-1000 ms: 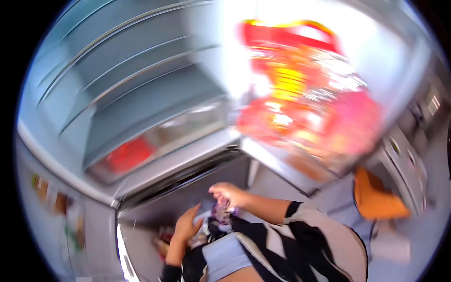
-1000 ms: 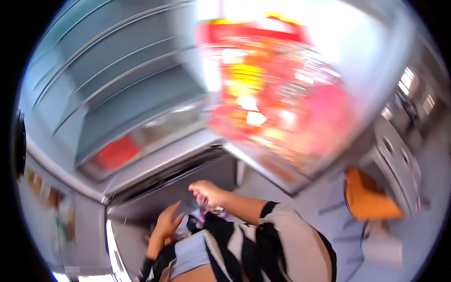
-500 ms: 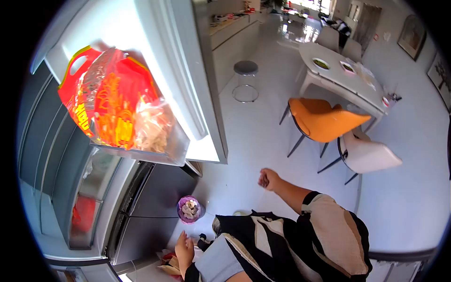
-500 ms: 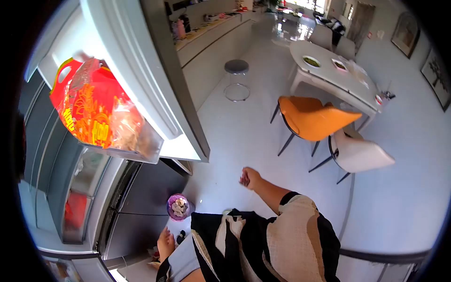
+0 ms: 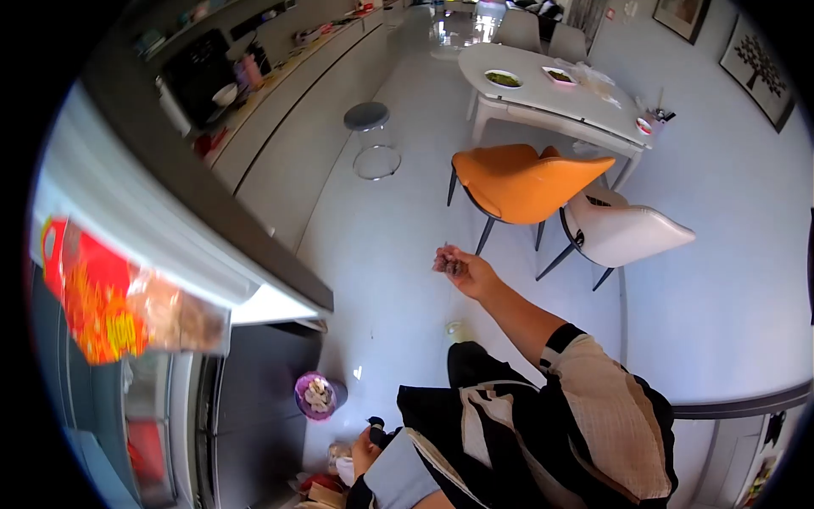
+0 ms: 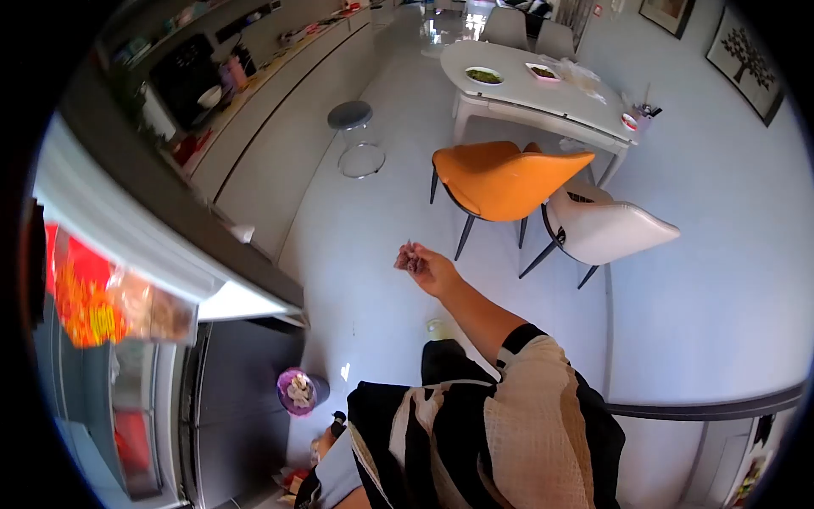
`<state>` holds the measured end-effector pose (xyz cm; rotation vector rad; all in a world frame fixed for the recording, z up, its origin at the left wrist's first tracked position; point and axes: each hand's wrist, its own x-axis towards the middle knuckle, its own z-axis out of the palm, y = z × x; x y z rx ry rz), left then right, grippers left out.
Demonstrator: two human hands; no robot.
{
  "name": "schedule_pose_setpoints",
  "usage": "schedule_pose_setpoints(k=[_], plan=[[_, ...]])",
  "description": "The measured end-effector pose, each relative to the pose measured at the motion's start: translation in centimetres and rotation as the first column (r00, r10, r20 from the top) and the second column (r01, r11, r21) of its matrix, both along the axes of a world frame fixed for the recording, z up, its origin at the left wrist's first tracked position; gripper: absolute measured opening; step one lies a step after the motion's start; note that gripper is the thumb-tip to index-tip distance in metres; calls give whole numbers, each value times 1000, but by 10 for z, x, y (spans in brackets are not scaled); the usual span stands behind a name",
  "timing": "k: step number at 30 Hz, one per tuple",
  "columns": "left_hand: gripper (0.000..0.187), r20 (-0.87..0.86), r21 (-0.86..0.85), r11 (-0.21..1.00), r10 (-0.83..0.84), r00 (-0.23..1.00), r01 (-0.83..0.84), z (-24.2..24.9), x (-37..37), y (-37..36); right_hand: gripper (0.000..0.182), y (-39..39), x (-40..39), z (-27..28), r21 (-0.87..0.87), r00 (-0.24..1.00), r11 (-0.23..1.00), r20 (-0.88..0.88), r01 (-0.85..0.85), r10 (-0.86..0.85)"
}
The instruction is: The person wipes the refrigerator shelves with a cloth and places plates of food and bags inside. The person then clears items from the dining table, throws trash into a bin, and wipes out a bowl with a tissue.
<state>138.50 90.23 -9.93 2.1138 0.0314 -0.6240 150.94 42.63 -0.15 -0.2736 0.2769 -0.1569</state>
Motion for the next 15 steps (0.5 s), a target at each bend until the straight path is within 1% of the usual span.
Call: schedule_pose_setpoints(k=[1, 2, 3, 4, 5, 6, 8, 9, 10, 11, 12, 14, 15], plan=[[42, 12, 244, 966, -90, 996, 84, 94, 15, -72, 11, -29, 9, -2, -68, 981, 998, 194, 8, 6], [42, 101, 85, 994, -83, 991, 75, 85, 31, -87, 12, -58, 16, -1, -86, 983, 996, 183, 35, -18], [41, 185, -77, 994, -64, 981, 80, 70, 43, -89, 12, -71, 17, 16, -35, 983, 994, 155, 100, -93], [41, 249, -245, 966, -17, 968, 80, 57, 43, -86, 13, -75, 12, 34, 8, 982, 989, 113, 150, -150], [39, 248, -309, 943, -46, 968, 124, 55, 72, -111, 12, -111, 22, 38, 20, 977, 982, 101, 188, -189], [38, 270, -310, 932, -100, 958, 185, 51, 102, -148, 13, -160, 35, 40, 34, 969, 973, 89, 226, -229], [36, 303, -322, 906, -178, 936, 276, 38, 143, -199, 16, -224, 45, 46, 36, 959, 959, 37, 280, -282], [38, 369, -309, 894, -201, 907, 323, -9, 183, -208, 19, -249, 47, 51, 31, 951, 951, 4, 309, -309], [36, 289, -319, 902, -200, 936, 291, -10, 202, -233, 21, -268, 49, 55, 32, 943, 943, -45, 331, -329], [35, 207, -324, 911, -196, 958, 256, -10, 221, -258, 23, -289, 52, 77, -30, 892, 907, -169, 420, -419], [31, -16, -335, 931, -161, 987, 147, 48, 231, -314, 22, -306, 53, 85, -28, 876, 891, -172, 453, -451], [24, 9, -424, 892, -172, 985, 159, 77, 245, -356, 21, -332, 43, 93, -35, 842, 858, -180, 512, -509], [20, 29, -400, 894, -208, 978, 202, 79, 261, -371, 22, -352, 47, 92, -42, 811, 844, -256, 534, -526]])
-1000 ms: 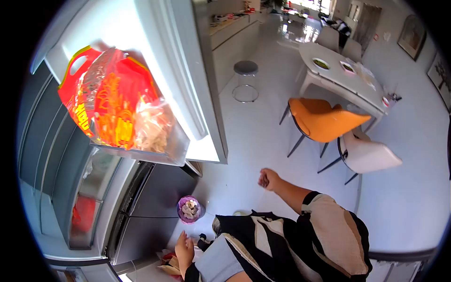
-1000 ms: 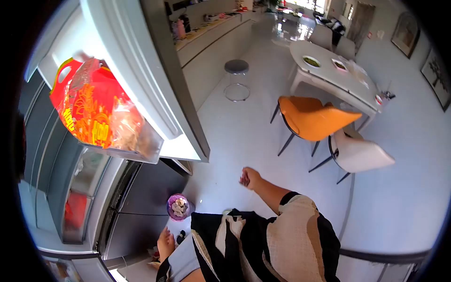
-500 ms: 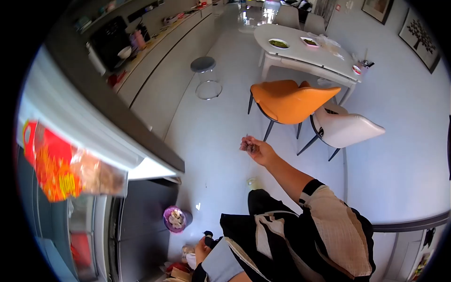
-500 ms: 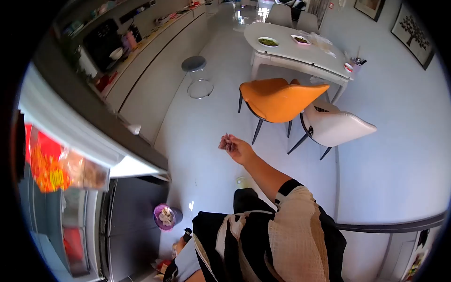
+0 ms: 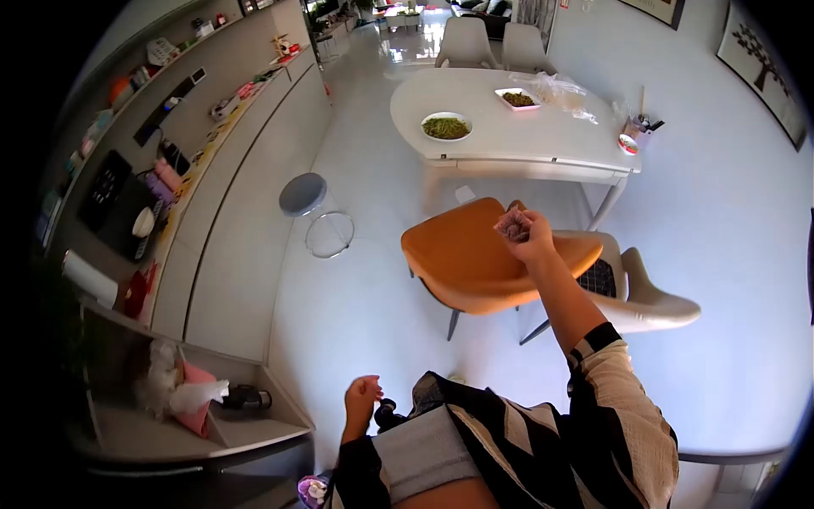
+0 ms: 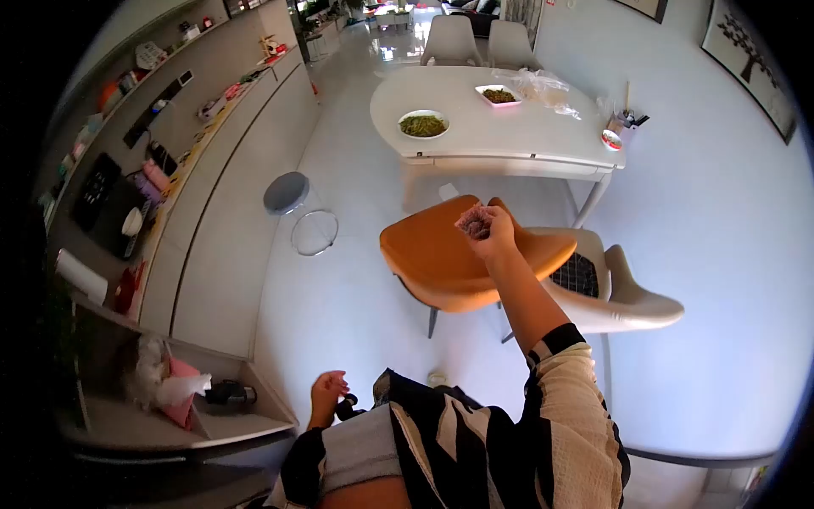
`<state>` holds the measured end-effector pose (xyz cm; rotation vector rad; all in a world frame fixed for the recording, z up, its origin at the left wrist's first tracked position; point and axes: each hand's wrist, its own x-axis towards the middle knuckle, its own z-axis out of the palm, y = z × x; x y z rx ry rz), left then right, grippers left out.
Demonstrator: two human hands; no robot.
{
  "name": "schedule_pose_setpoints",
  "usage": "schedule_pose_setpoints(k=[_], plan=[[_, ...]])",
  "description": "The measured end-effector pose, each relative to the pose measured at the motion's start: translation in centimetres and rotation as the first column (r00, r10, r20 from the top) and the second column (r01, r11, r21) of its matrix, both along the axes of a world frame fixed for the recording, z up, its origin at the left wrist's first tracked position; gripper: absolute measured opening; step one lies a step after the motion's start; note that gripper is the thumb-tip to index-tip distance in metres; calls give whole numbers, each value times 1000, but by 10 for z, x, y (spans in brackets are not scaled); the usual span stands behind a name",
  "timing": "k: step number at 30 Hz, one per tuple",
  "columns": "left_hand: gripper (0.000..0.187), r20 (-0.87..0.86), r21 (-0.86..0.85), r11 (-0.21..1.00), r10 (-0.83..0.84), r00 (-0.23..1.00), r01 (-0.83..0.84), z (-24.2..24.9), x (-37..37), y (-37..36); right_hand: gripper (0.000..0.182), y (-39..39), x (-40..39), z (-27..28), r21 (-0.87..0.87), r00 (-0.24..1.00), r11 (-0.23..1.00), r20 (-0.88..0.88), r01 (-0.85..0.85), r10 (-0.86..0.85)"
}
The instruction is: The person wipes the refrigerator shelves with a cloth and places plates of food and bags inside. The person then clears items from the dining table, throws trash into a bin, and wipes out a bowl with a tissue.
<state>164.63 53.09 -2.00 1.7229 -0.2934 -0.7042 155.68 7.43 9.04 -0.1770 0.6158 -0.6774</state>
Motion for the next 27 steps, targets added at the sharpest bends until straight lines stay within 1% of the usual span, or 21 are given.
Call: schedule_pose_setpoints(k=[3, 4, 7, 8, 11, 12, 13, 14, 15, 16, 17, 18, 19, 20, 21, 22, 23, 24, 25, 26, 27], plan=[[19, 24, 60, 989, -138, 990, 136, 14, 70, -72, 18, -98, 30, -36, 48, 982, 999, 186, 22, -31], [20, 29, 77, 984, -166, 986, 163, 10, 91, -87, 21, -119, 37, -40, 21, 979, 994, 171, 106, -108], [22, -51, 112, 985, -128, 990, 133, -7, 143, -108, 24, -169, 61, -56, 114, 965, 967, 105, 229, -241], [23, -71, 105, 980, -163, 984, 170, -18, 172, -124, 21, -184, 80, -43, 115, 933, 926, -59, 359, -355], [21, -133, 149, 953, -245, 960, 264, -44, 243, -165, 23, -274, 110, -98, 183, 884, 897, 178, 402, -433], [22, -125, 156, 942, -279, 952, 297, -50, 259, -176, 28, -266, 113, -66, 223, 846, 862, 191, 456, -497], [22, -117, 162, 930, -313, 942, 329, -56, 279, -192, 38, -298, 125, -71, 223, 745, 767, 187, 602, -640], [22, -129, 172, 910, -360, 924, 378, -63, 301, -213, 48, -298, 127, -75, 136, 761, 757, 24, 640, -648], [21, -160, 192, 895, -376, 913, 402, -72, 333, -237, 66, -301, 133, -81, 51, 748, 750, -143, 660, -649], [22, -71, 192, 885, -418, 906, 423, -79, 371, -271, 80, -319, 140, -108, 68, 747, 747, -139, 662, -650], [22, 26, 203, 879, -446, 895, 432, -70, 403, -305, 74, -331, 154, -152, 126, 743, 746, -294, 654, -601], [23, 23, 183, 883, -443, 896, 432, -36, 409, -336, 58, -325, 163, -180, 128, 698, 763, -519, 634, -493], [23, -9, 170, 874, -461, 887, 456, -22, 413, -347, 38, -295, 173, -194, 62, 642, 761, -585, 645, -496], [23, -38, 149, 873, -464, 885, 465, -15, 413, -355, 26, -264, 186, -215, -21, 616, 793, -617, 608, -489], [24, -67, 127, 872, -467, 882, 472, -9, 416, -362, 20, -233, 192, -235, -167, 562, 868, -702, 468, -438], [24, -91, 148, 854, -490, 867, 499, -5, 420, -368, 14, -197, 191, -256, -362, 381, 932, -858, 28, -345], [24, -95, 153, 838, -515, 852, 524, -7, 428, -374, 9, -158, 190, -267, -365, 101, 832, -929, -418, -356], [24, -98, 157, 821, -540, 836, 549, -14, 437, -381, 4, -121, 191, -278, -279, -28, 708, -921, -649, -389], [24, -102, 160, 804, -564, 820, 573, -23, 445, -387, 3, -90, 194, -244, -109, 117, 753, -992, -650, -43], [24, -104, 203, 792, -567, 817, 576, -33, 448, -381, 4, -59, 200, -259, -170, 416, 843, -907, -511, 70], [24, -121, 204, 791, -564, 817, 576, -42, 450, -378, 6, -30, 206, -275, -166, 680, 923, -722, -347, 126]])
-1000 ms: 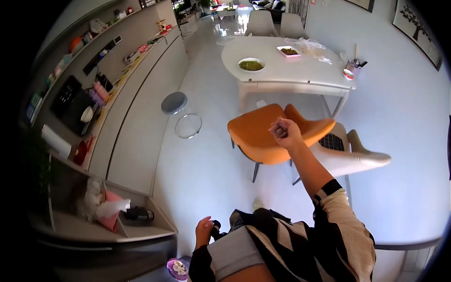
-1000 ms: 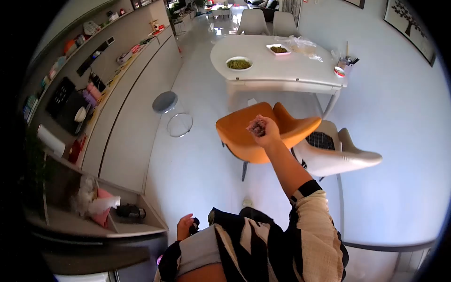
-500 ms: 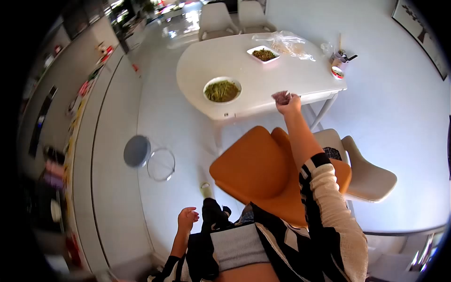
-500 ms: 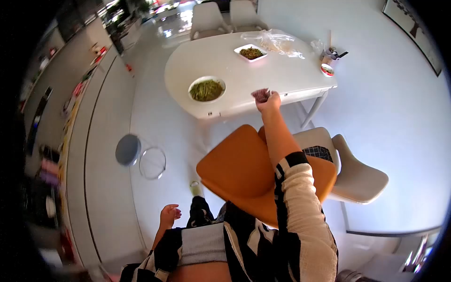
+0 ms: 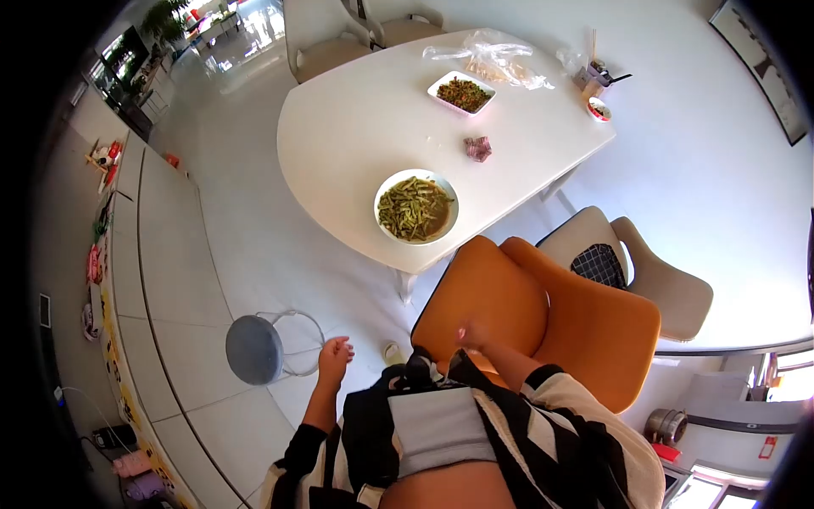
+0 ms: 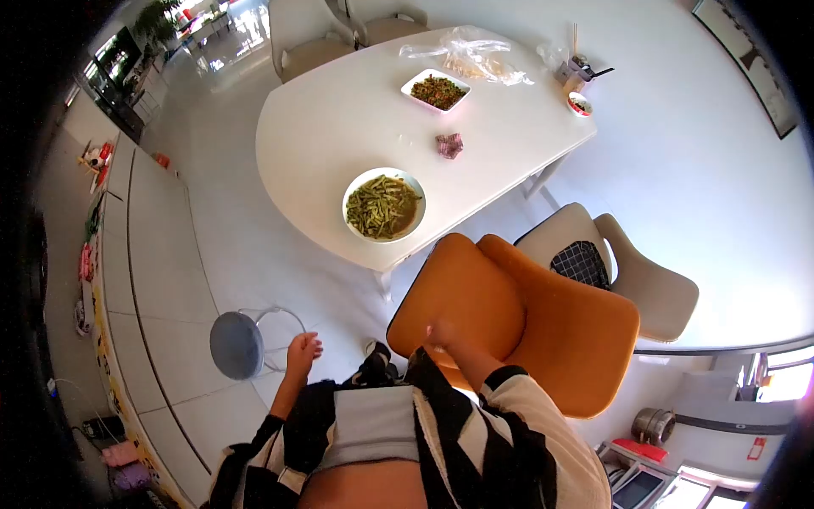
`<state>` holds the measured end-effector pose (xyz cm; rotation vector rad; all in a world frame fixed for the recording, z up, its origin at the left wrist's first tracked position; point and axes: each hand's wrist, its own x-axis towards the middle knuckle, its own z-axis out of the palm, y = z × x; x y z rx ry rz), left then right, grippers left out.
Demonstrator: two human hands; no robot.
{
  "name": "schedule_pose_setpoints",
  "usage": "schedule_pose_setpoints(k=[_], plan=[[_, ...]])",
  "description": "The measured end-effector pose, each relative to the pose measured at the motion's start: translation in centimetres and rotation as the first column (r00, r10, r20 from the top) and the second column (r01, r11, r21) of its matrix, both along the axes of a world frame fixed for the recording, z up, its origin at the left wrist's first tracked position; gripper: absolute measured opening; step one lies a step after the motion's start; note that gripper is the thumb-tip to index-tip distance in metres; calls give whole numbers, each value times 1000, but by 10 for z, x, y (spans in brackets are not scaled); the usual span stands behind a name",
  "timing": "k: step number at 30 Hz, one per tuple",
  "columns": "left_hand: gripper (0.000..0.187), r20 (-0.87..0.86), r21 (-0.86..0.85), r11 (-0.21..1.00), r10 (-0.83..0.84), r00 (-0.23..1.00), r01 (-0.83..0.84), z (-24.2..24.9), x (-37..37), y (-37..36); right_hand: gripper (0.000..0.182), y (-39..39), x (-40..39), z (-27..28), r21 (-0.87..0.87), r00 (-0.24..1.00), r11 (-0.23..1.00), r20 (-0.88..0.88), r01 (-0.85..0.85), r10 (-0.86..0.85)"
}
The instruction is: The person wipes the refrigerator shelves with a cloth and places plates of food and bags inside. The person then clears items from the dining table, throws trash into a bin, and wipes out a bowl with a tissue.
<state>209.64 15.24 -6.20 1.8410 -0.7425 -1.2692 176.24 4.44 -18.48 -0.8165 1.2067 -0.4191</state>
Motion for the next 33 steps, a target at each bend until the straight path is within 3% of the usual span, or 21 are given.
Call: schedule_pose_setpoints(k=[1, 3, 5, 8, 9, 10, 12, 15, 17, 18, 20, 22, 25, 28, 29, 33], plan=[[24, -43, -29, 999, 19, 999, -20, -7, 3, -4, 8, 20, 0, -9, 171, 946, 980, 285, 106, -152], [23, -43, -96, 995, -26, 999, 22, -5, 11, -36, 12, 28, -7, -9, 249, 925, 967, 348, 63, -150], [25, -37, -137, 990, -26, 999, 21, 37, -1, -86, 18, 11, -12, -2, 317, 896, 948, 417, 15, -153], [34, -127, -211, 960, -212, 969, 182, 44, 11, -159, 26, -42, -11, 19, 404, 827, 915, 518, -12, -218], [36, -166, -208, 959, -228, 959, 192, 54, 8, -186, 28, -63, -11, 37, -57, 988, 988, -63, -146, 142], [37, -137, -195, 962, -218, 966, 190, 58, 9, -204, 28, -81, -8, 115, -157, 988, 987, -157, -22, -3], [40, -95, -167, 956, -260, 961, 242, 53, 7, -261, 28, -124, -17, 86, -164, 949, 935, 83, 315, -305], [42, -134, -64, 932, -361, 923, 356, 43, 4, -339, 31, -174, 7, 112, -58, 797, 816, 261, 576, -544], [45, -296, -202, 857, -515, 805, 474, 8, 0, -377, 34, -196, 12, 103, -3, 762, 836, 415, 548, -498], [42, -454, -186, 827, -551, 700, 530, 1, -7, -388, 35, -210, 15, 100, 8, 736, 847, 491, 531, -466], [34, -382, -14, 822, -530, 757, 569, -3, -13, -381, 37, -194, 28, 108, 154, 720, 779, 308, 607, -622], [29, -388, -2, 739, -622, 681, 674, -3, -17, -370, 36, -172, 30, 98, 105, 708, 746, 251, 658, -660], [29, -356, -26, 654, -713, 604, 756, 26, -35, -388, 40, -158, 23, 97, 23, 682, 729, 332, 684, -651], [31, -385, -91, 577, -772, 506, 812, 53, -52, -421, 49, -159, 35, 155, 113, 424, 617, 631, 778, -650], [31, -396, -117, 536, -797, 456, 836, 65, -60, -430, 59, -156, 32, 162, 110, 394, 627, 692, 771, -605], [33, -477, -216, 398, -840, 260, 892, 104, -88, -462, 58, -144, 34, 172, 122, 182, 390, 733, 913, -655]])
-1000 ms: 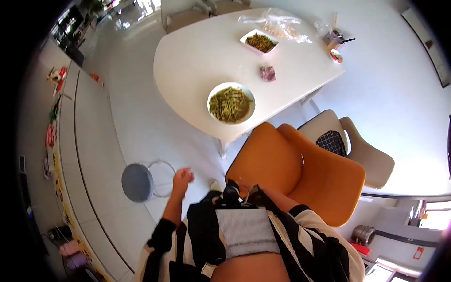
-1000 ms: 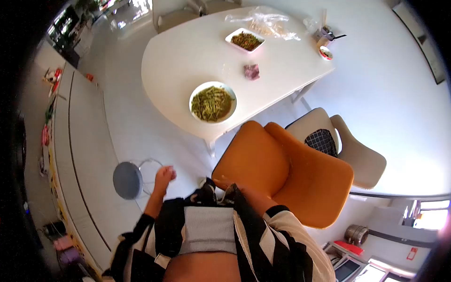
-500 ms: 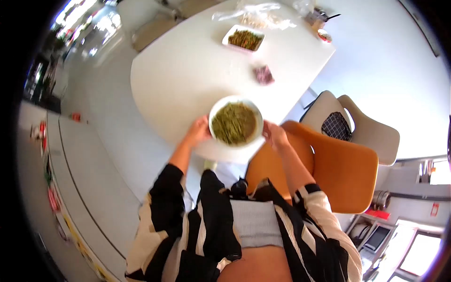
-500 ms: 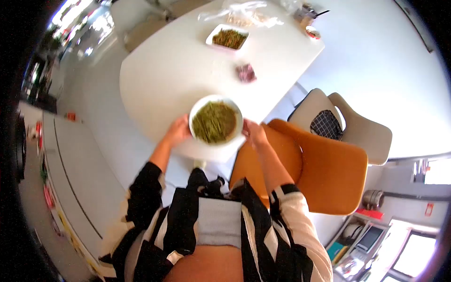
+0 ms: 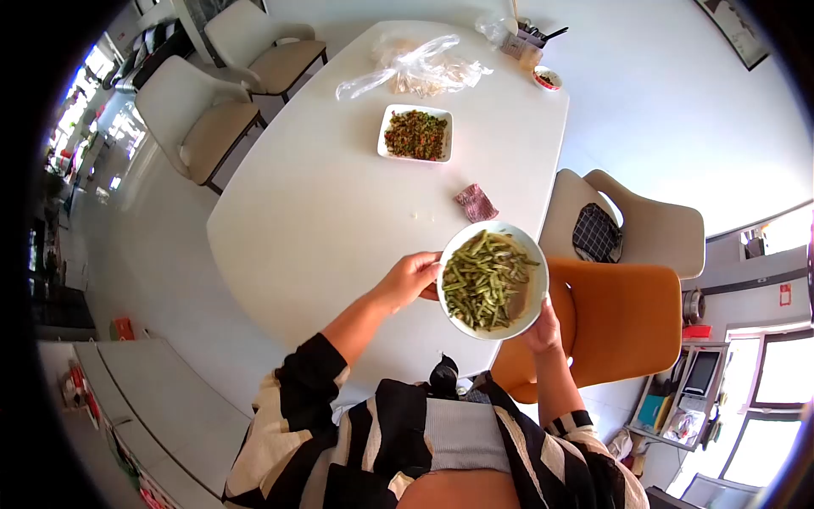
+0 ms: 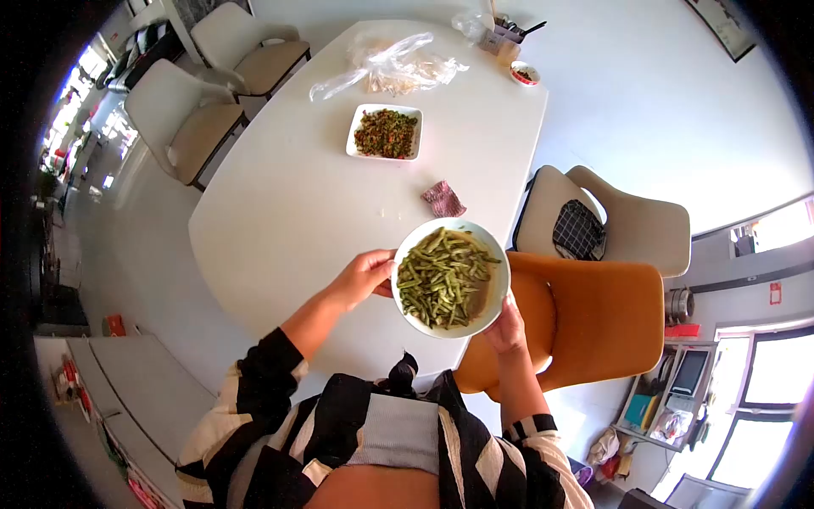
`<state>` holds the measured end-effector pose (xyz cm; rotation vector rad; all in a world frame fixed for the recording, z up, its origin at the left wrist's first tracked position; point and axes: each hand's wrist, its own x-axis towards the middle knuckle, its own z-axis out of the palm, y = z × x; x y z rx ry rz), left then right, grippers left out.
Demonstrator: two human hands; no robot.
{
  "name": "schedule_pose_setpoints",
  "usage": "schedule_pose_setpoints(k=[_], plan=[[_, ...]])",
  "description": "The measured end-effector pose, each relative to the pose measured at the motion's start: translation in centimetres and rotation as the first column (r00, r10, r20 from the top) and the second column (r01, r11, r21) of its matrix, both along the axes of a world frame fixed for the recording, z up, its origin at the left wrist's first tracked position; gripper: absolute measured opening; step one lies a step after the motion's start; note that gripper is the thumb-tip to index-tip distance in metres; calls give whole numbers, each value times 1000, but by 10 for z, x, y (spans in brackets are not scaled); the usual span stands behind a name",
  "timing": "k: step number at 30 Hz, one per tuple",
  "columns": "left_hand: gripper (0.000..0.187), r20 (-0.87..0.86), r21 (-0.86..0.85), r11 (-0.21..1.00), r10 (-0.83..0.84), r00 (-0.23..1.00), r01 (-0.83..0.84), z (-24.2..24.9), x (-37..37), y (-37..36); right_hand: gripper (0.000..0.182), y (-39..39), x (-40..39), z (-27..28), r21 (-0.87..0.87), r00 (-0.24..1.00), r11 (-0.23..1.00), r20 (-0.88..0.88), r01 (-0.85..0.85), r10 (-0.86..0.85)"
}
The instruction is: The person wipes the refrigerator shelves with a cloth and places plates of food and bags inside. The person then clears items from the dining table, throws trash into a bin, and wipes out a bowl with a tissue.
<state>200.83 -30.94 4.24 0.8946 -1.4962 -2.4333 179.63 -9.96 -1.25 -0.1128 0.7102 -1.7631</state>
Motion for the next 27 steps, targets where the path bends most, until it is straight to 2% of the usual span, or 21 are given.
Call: schedule_pose_setpoints(k=[1, 3, 4, 5, 7, 9, 11, 13, 15, 16, 17, 19, 20, 21, 22, 25, 27], plan=[[32, -37, 63, 996, -53, 998, 56, 7, -9, -18, 58, -3, -2, -2, -3, 999, 999, 3, 38, -38], [34, -92, 91, 990, 119, 989, -111, -40, -33, -88, 57, -7, -5, -6, -8, 990, 990, 6, 140, -140], [38, -35, 60, 937, 346, 938, -343, -57, -45, -125, 57, -6, -5, -5, -1, 985, 985, 3, 174, -174], [42, 11, 17, 832, 555, 832, -555, -74, -54, -161, 57, -5, -4, 0, 5, 978, 978, 0, 207, -207], [45, 118, -48, 691, 721, 683, -721, -116, -68, -225, 57, 2, -8, 7, 22, 957, 957, -19, 289, -289], [39, 150, -119, 718, 696, 703, -685, -127, -73, -252, 58, 23, -10, 9, 43, 942, 944, -93, 326, -321], [33, 122, -16, 807, 588, 800, -591, -134, -74, -271, 59, 39, -4, 24, 62, 913, 917, -144, 393, -381], [25, 163, -19, 755, 650, 743, -656, -147, -61, -296, 60, 56, -6, 33, 113, 896, 894, -163, 433, -413], [19, 66, -48, 716, 698, 713, -696, -159, -76, -290, 59, 98, -1, 43, 119, 860, 854, -134, 507, -492], [20, 101, -40, 699, 714, 693, -714, -154, -82, -297, 57, 108, 3, 54, 120, 826, 824, -201, 554, -527], [22, 136, -35, 680, 729, 671, -732, -152, -84, -304, 57, 119, 4, 65, 123, 809, 802, -170, 584, -563], [25, -11, 90, 665, 745, 667, -742, -197, -95, -343, 54, 145, 6, 86, 101, 767, 764, -182, 638, -616], [31, -39, 219, 695, 708, 705, -685, -164, -97, -322, 52, 165, 3, 90, 112, 745, 738, -166, 666, -646], [32, -47, 194, 728, 677, 735, -658, -157, -95, -326, 51, 184, -5, 92, 114, 723, 714, -148, 690, -675], [33, -40, 136, 746, 662, 749, -652, -154, -89, -337, 51, 193, -9, 101, 150, 691, 676, -207, 722, -692], [35, -59, -28, 766, 640, 766, -642, -128, -34, -380, 48, 214, -25, 107, 128, 645, 632, -110, 764, -757], [37, -143, -40, 799, 590, 795, -600, -75, -37, -362, 47, 272, -38, 120, 86, 562, 557, -63, 826, -825]])
